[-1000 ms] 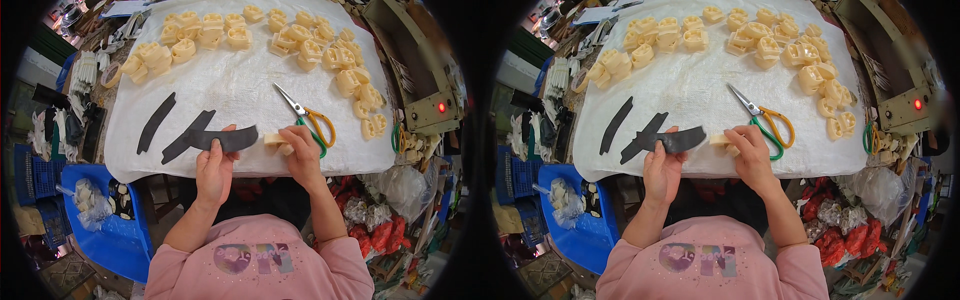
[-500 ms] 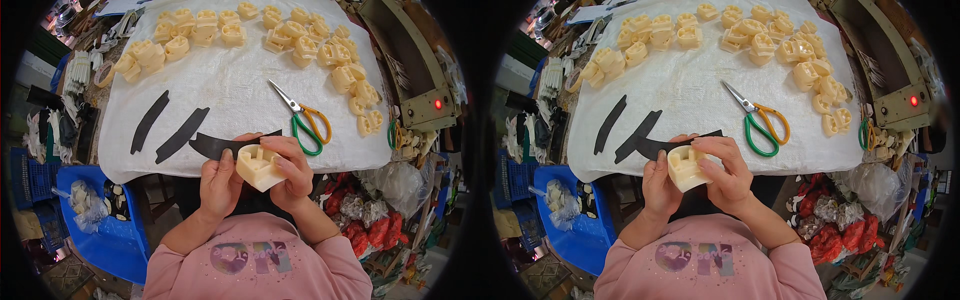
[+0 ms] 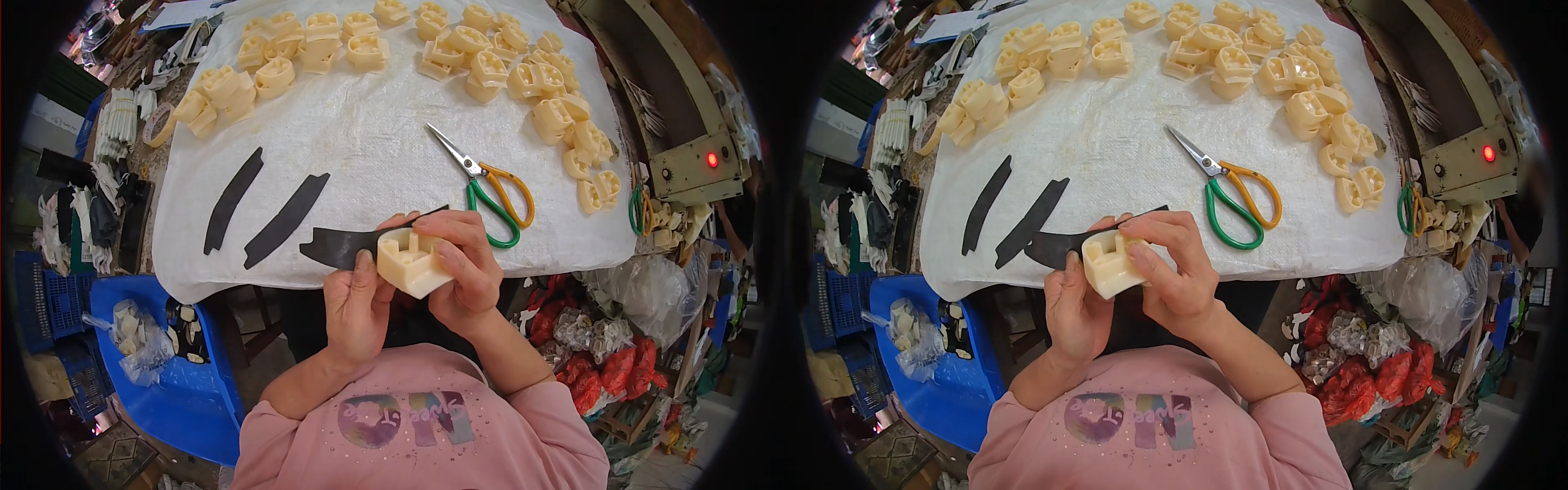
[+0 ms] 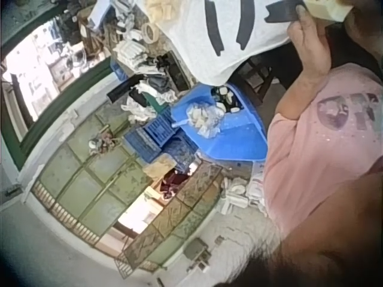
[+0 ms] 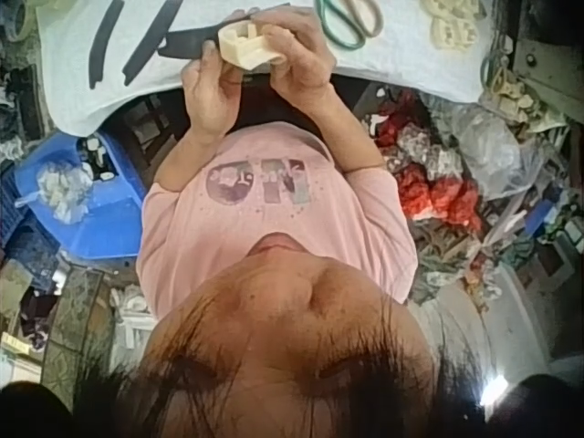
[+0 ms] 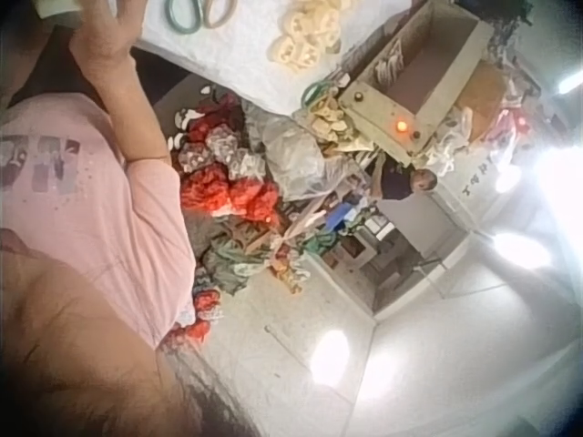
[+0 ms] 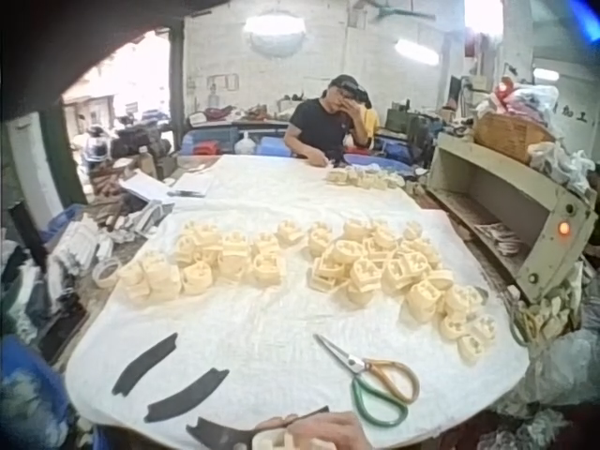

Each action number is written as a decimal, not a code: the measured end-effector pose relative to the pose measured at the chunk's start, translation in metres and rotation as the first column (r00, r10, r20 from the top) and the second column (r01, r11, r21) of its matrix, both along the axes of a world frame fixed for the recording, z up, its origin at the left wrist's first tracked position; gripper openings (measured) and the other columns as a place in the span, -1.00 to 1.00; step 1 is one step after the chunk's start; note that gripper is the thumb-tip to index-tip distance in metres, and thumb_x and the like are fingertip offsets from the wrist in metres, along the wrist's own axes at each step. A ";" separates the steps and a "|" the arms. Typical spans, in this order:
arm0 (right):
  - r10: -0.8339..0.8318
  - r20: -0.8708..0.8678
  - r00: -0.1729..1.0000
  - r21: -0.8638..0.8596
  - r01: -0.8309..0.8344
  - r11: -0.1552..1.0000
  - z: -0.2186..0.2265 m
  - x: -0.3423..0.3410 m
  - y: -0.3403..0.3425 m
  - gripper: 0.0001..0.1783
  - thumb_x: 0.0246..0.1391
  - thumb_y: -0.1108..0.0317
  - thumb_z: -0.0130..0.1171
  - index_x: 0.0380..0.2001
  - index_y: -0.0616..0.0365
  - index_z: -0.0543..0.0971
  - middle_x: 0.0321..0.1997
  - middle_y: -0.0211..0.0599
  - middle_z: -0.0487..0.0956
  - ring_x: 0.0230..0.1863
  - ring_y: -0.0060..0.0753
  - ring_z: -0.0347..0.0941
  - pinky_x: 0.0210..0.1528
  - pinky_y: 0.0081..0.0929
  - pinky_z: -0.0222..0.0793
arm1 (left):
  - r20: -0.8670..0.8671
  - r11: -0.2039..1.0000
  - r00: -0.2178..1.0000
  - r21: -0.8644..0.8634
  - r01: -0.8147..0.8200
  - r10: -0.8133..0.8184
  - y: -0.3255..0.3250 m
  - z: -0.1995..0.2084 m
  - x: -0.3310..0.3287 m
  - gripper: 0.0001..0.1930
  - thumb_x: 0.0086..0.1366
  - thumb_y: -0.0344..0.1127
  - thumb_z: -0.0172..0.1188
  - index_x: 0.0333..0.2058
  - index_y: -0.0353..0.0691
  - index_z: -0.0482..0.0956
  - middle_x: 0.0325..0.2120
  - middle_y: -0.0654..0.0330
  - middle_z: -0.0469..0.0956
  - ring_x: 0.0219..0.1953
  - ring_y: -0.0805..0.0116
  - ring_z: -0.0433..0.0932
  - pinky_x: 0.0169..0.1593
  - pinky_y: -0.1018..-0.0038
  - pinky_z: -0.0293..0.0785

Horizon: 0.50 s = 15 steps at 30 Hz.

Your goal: Manually assembling and trimming shoe heel or sole components using tape and scissors.

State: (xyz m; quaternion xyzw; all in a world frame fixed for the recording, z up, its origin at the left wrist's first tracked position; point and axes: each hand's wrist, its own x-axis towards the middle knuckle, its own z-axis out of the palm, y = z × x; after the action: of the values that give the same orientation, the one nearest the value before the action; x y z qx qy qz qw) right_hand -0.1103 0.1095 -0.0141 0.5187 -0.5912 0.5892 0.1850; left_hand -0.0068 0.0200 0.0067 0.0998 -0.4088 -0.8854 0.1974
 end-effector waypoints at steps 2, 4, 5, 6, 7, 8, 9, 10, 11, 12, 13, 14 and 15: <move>-0.004 -0.017 1.000 0.014 0.005 1.000 -0.004 -0.001 -0.001 -0.40 -0.25 0.73 0.11 -0.04 0.04 0.40 -0.14 -0.13 0.49 -0.19 -0.09 0.41 -0.21 -0.32 0.38 | 0.062 0.997 0.998 -0.070 -0.026 0.031 -0.001 -0.004 0.004 -0.51 0.44 -0.16 -0.33 0.05 -0.55 0.26 0.17 -0.08 0.19 0.17 0.16 0.30 0.20 0.27 0.26; -0.016 -0.024 1.000 0.024 0.016 1.000 -0.001 -0.005 -0.001 -0.40 -0.26 0.71 0.11 -0.05 0.03 0.40 -0.15 -0.14 0.50 -0.20 -0.10 0.39 -0.22 -0.32 0.36 | 0.049 0.989 0.999 -0.148 -0.012 0.020 -0.007 -0.007 0.006 -0.49 0.44 -0.15 -0.33 0.06 -0.56 0.25 0.14 -0.11 0.23 0.13 0.15 0.34 0.17 0.28 0.30; -0.034 -0.036 0.999 0.037 0.035 0.999 0.001 -0.007 0.001 -0.41 -0.26 0.70 0.12 -0.06 0.03 0.41 -0.17 -0.16 0.51 -0.21 -0.11 0.38 -0.23 -0.32 0.35 | 0.034 0.975 0.999 -0.223 0.008 0.000 -0.011 -0.008 0.006 -0.48 0.44 -0.13 -0.33 0.06 -0.57 0.24 0.11 -0.14 0.27 0.10 0.14 0.37 0.13 0.29 0.35; -0.036 -0.034 0.999 0.038 0.037 0.999 0.002 -0.007 0.002 -0.41 -0.26 0.70 0.12 -0.06 0.03 0.41 -0.17 -0.16 0.51 -0.21 -0.11 0.38 -0.23 -0.32 0.35 | 0.036 0.975 0.999 -0.222 0.010 -0.002 -0.015 -0.006 0.006 -0.48 0.44 -0.13 -0.33 0.06 -0.57 0.24 0.11 -0.14 0.27 0.10 0.14 0.37 0.13 0.29 0.35; -0.051 -0.044 0.998 0.073 0.054 0.996 0.004 -0.008 0.004 -0.43 -0.28 0.66 0.14 -0.09 0.00 0.43 -0.18 -0.21 0.51 -0.20 -0.14 0.36 -0.18 -0.26 0.29 | 0.089 0.951 0.995 -0.310 -0.022 0.052 -0.020 -0.002 0.006 -0.49 0.43 -0.14 -0.31 0.04 -0.58 0.26 0.06 -0.17 0.32 0.06 0.12 0.41 0.10 0.30 0.38; -0.063 -0.053 0.997 0.108 0.069 0.992 0.006 -0.007 0.006 -0.45 -0.30 0.61 0.17 -0.11 -0.04 0.45 -0.19 -0.26 0.52 -0.20 -0.17 0.35 -0.14 -0.20 0.24 | 0.138 0.917 0.984 -0.397 -0.048 0.112 -0.024 0.001 0.007 -0.50 0.43 -0.16 -0.29 0.02 -0.59 0.28 0.01 -0.20 0.37 0.02 0.11 0.45 0.07 0.31 0.41; -0.065 -0.050 0.997 0.109 0.070 0.992 0.011 -0.007 0.009 -0.45 -0.30 0.61 0.17 -0.11 -0.04 0.45 -0.19 -0.26 0.52 -0.20 -0.17 0.35 -0.14 -0.20 0.24 | 0.090 0.899 0.976 -0.414 -0.143 0.197 -0.026 0.001 0.007 -0.57 0.42 -0.25 -0.25 -0.03 -0.60 0.34 -0.08 -0.20 0.44 -0.05 0.11 0.49 0.05 0.32 0.43; -0.120 -0.139 0.983 0.235 0.150 0.960 0.017 -0.006 0.013 -0.48 -0.32 0.56 0.19 -0.15 -0.06 0.46 -0.21 -0.31 0.51 -0.20 -0.20 0.34 -0.10 -0.15 0.15 | 0.093 0.899 0.977 -0.414 -0.140 0.195 -0.026 0.001 0.007 -0.57 0.42 -0.25 -0.25 -0.03 -0.60 0.34 -0.08 -0.20 0.44 -0.05 0.11 0.49 0.05 0.32 0.43; -0.156 -0.231 0.961 0.347 0.231 0.909 0.023 -0.004 0.014 -0.51 -0.34 0.50 0.22 -0.20 -0.09 0.48 -0.23 -0.36 0.51 -0.19 -0.23 0.33 -0.05 -0.09 0.07 | 0.115 0.893 0.973 -0.430 -0.134 0.202 -0.027 0.003 0.007 -0.59 0.42 -0.27 -0.21 -0.06 -0.59 0.38 -0.10 -0.11 0.47 -0.07 0.23 0.49 0.04 0.40 0.42; -0.153 -0.227 0.962 0.347 0.227 0.910 0.029 -0.002 0.015 -0.51 -0.34 0.50 0.22 -0.20 -0.09 0.48 -0.23 -0.36 0.51 -0.19 -0.23 0.33 -0.05 -0.09 0.07 | 0.138 0.886 0.968 -0.445 -0.128 0.209 -0.027 0.004 0.008 -0.61 0.41 -0.29 -0.18 -0.08 -0.58 0.41 -0.12 -0.02 0.50 -0.09 0.35 0.49 0.02 0.47 0.41; -0.166 -0.281 0.945 0.440 0.280 0.853 0.036 0.001 0.016 -0.54 -0.35 0.47 0.23 -0.23 -0.10 0.48 -0.28 -0.40 0.48 -0.20 -0.25 0.32 -0.03 -0.06 0.00 | 0.157 0.913 0.970 -0.393 -0.110 0.185 -0.024 0.005 0.005 -0.62 0.42 -0.28 -0.19 -0.07 -0.56 0.42 -0.15 0.00 0.51 -0.12 0.37 0.50 0.01 0.49 0.42; -0.174 -0.338 0.925 0.523 0.338 0.783 0.040 0.003 0.017 -0.57 -0.36 0.44 0.24 -0.27 -0.11 0.49 -0.32 -0.44 0.45 -0.21 -0.27 0.31 -0.02 -0.03 -0.06 | 0.159 0.913 0.970 -0.393 -0.109 0.184 -0.022 0.005 0.005 -0.62 0.42 -0.28 -0.19 -0.07 -0.56 0.42 -0.15 0.00 0.51 -0.12 0.37 0.50 0.01 0.49 0.42; -0.174 -0.336 0.926 0.524 0.337 0.782 0.042 0.004 0.019 -0.57 -0.36 0.44 0.24 -0.27 -0.11 0.49 -0.32 -0.44 0.45 -0.21 -0.27 0.31 -0.02 -0.03 -0.06 | 0.201 0.940 0.970 -0.336 -0.063 0.137 -0.020 0.004 0.004 -0.61 0.42 -0.28 -0.20 -0.05 -0.55 0.42 -0.15 0.02 0.52 -0.13 0.39 0.50 0.01 0.49 0.42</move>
State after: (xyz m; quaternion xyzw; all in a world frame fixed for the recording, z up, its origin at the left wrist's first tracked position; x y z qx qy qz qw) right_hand -0.1067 0.1280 0.0281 0.5393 -0.7751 0.2769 0.1780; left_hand -0.0029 0.0000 0.0110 0.1843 -0.5639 -0.7773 0.2094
